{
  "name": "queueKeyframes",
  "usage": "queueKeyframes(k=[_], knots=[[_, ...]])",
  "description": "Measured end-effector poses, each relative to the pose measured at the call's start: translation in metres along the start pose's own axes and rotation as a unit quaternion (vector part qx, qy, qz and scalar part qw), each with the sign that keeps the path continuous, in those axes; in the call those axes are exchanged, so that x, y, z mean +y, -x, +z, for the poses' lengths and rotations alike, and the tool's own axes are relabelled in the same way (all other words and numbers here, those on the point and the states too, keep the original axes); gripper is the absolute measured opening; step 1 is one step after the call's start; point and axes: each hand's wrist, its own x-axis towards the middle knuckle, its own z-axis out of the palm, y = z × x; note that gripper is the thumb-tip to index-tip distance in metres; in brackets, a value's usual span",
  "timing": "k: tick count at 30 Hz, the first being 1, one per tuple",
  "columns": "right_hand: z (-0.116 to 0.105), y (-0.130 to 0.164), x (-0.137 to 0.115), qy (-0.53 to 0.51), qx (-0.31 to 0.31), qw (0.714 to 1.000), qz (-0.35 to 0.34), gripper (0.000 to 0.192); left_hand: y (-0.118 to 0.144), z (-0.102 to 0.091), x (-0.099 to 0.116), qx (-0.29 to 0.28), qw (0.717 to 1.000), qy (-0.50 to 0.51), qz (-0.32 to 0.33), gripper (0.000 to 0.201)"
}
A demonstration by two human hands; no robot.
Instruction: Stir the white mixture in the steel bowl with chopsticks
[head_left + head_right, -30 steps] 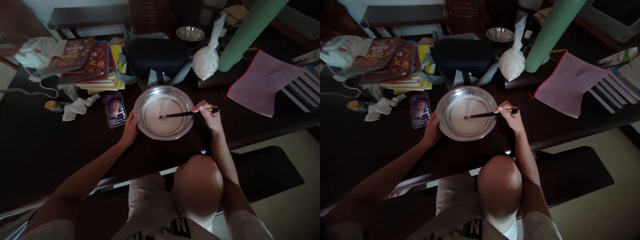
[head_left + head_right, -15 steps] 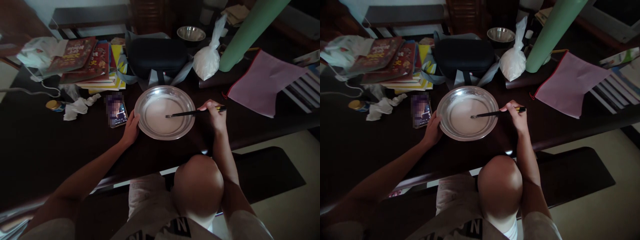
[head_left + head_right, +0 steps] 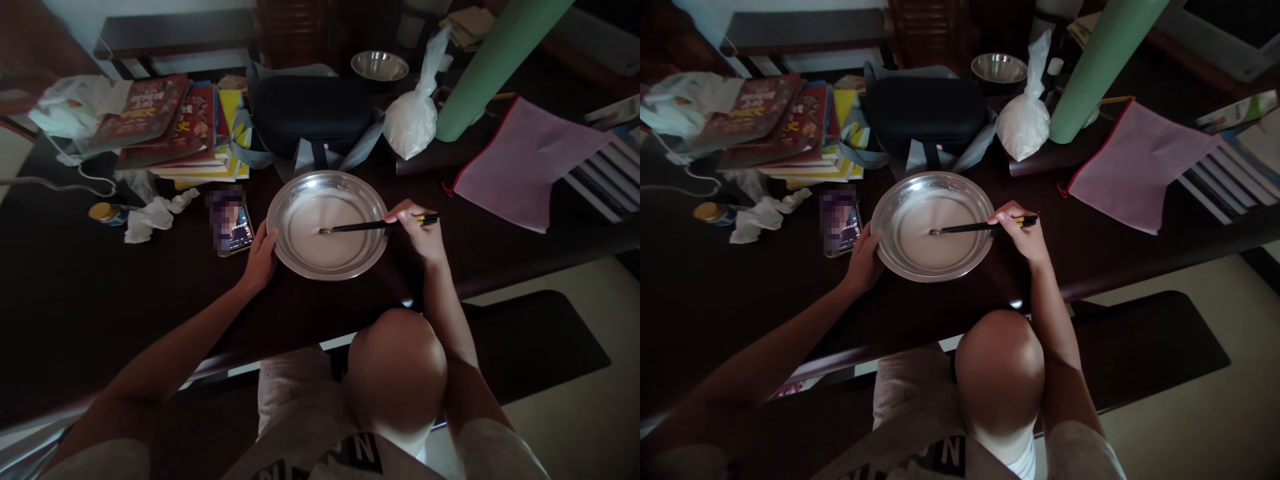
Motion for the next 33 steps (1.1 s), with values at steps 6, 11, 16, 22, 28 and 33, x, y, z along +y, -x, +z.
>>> queueKeyframes(k=[6, 11, 16, 22, 28, 33], knots=[[-0.0008, 0.0000, 0.0010, -0.018, 0.037, 0.999, 0.007, 0.044, 0.0008, 0.0001, 0.0006, -0.004, 1.000, 0.001, -0.002, 0.048], [0.0001, 0.0000, 0.0007, -0.002, 0.013, 1.000, 0.000, 0.046, 0.0013, 0.0014, 0.0029, -0.004, 1.000, 0.005, -0.008, 0.047], [-0.0003, 0.0006, -0.0001, -0.013, 0.029, 0.999, 0.014, 0.047, 0.0011, 0.0026, 0.0027, 0.001, 1.000, 0.003, -0.006, 0.049], [-0.0006, 0.0006, 0.0008, -0.023, 0.041, 0.999, -0.014, 0.040, 0.0014, 0.0017, 0.0023, 0.003, 1.000, 0.005, -0.005, 0.049], [-0.0004, 0.0010, 0.0026, -0.027, -0.002, 1.000, -0.007, 0.036, 0.0009, 0.0015, 0.0022, 0.005, 1.000, 0.006, -0.006, 0.053], [-0.0007, 0.0002, 0.0023, -0.034, 0.046, 0.998, -0.004, 0.039, 0.0006, -0.0004, 0.0016, -0.004, 1.000, 0.003, -0.010, 0.054]])
